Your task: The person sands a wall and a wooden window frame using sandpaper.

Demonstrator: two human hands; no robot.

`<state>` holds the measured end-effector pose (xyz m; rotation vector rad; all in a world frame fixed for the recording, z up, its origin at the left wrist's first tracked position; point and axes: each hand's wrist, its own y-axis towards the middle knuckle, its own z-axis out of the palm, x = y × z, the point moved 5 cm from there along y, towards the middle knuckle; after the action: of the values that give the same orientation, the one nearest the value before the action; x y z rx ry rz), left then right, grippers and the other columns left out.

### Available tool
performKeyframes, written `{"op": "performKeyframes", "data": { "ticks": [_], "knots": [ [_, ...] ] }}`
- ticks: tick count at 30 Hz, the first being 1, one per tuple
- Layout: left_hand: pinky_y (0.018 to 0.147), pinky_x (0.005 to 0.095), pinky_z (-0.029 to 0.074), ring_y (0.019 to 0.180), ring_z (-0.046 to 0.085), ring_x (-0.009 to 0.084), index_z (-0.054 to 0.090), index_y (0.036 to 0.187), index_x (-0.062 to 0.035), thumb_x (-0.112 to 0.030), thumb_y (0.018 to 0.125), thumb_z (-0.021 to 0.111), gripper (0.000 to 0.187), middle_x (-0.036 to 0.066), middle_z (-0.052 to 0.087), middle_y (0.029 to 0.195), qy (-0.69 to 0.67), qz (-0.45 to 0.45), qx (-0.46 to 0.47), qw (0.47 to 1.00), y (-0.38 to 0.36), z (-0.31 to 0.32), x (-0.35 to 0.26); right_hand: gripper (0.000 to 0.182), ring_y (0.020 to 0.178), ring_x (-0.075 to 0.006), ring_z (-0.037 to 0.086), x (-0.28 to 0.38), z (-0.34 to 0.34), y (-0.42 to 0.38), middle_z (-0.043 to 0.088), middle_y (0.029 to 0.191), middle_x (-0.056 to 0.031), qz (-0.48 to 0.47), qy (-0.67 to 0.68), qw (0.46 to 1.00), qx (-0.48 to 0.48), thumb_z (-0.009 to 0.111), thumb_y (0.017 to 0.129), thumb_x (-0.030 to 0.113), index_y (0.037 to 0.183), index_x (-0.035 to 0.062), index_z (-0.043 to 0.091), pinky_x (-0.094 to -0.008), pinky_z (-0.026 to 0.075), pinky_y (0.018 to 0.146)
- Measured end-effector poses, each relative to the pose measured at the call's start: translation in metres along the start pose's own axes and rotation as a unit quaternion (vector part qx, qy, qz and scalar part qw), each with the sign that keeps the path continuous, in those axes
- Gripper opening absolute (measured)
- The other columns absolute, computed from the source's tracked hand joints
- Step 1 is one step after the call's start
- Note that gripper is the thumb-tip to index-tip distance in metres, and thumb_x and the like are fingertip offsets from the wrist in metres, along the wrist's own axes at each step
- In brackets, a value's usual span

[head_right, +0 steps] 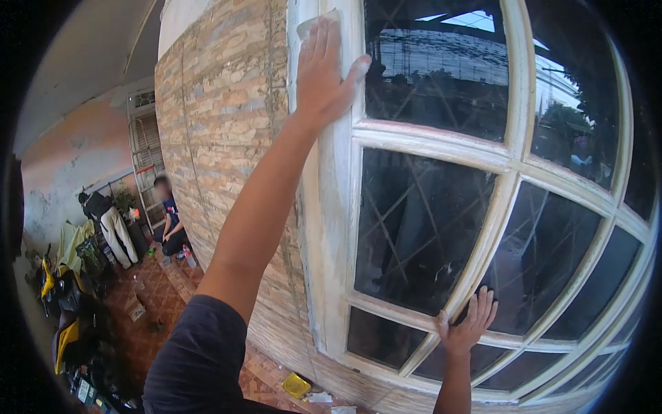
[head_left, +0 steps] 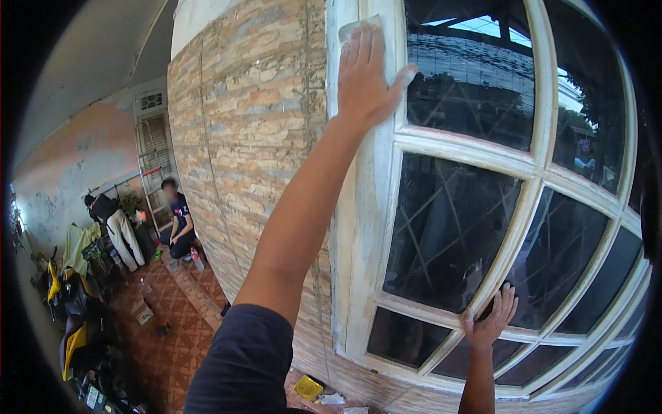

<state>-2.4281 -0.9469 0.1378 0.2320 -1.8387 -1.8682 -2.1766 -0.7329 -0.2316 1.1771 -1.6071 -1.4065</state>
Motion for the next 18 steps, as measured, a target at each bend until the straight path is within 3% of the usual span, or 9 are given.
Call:
{"op": "performKeyframes", "data": {
  "ticks": [8,15,18],
  "knots": [
    [0.116,0.0476,0.015,0.143,0.016,0.0405,0.022,0.147,0.0042,-0.048,0.091,0.049,0.081,0.026,0.019,0.154,0.007,0.003,0.056,0.998,-0.036,-0.007,-0.010,0.066,0.135,-0.0416,0.035,0.002,0.001,-0.002,0.039,0.143,-0.0244,0.004,0.000,1.000,0.004,0.053,0.088,0.040,0.139,0.0021,0.036,-0.0583,0.022,0.111],
    [0.117,0.0437,0.016,0.143,0.019,0.0392,0.023,0.146,0.0057,-0.049,0.093,0.048,0.080,0.027,0.023,0.152,-0.006,0.013,-0.014,1.000,0.061,0.008,0.022,0.063,0.133,-0.0431,0.038,0.001,0.001,-0.001,0.041,0.141,-0.0259,0.013,-0.003,1.000,0.006,0.055,0.088,0.042,0.133,0.0012,0.039,-0.0606,0.024,0.109],
    [0.117,0.0438,0.016,0.142,0.021,0.0379,0.025,0.144,0.0081,-0.049,0.091,0.051,0.082,0.029,0.028,0.149,0.004,0.002,-0.027,1.000,0.057,0.009,0.019,0.064,0.133,-0.0432,0.037,0.001,0.003,-0.005,0.041,0.141,-0.0260,0.016,0.002,1.000,0.017,0.055,0.088,0.043,0.134,0.0010,0.039,-0.0609,0.024,0.109]
  ]
}}
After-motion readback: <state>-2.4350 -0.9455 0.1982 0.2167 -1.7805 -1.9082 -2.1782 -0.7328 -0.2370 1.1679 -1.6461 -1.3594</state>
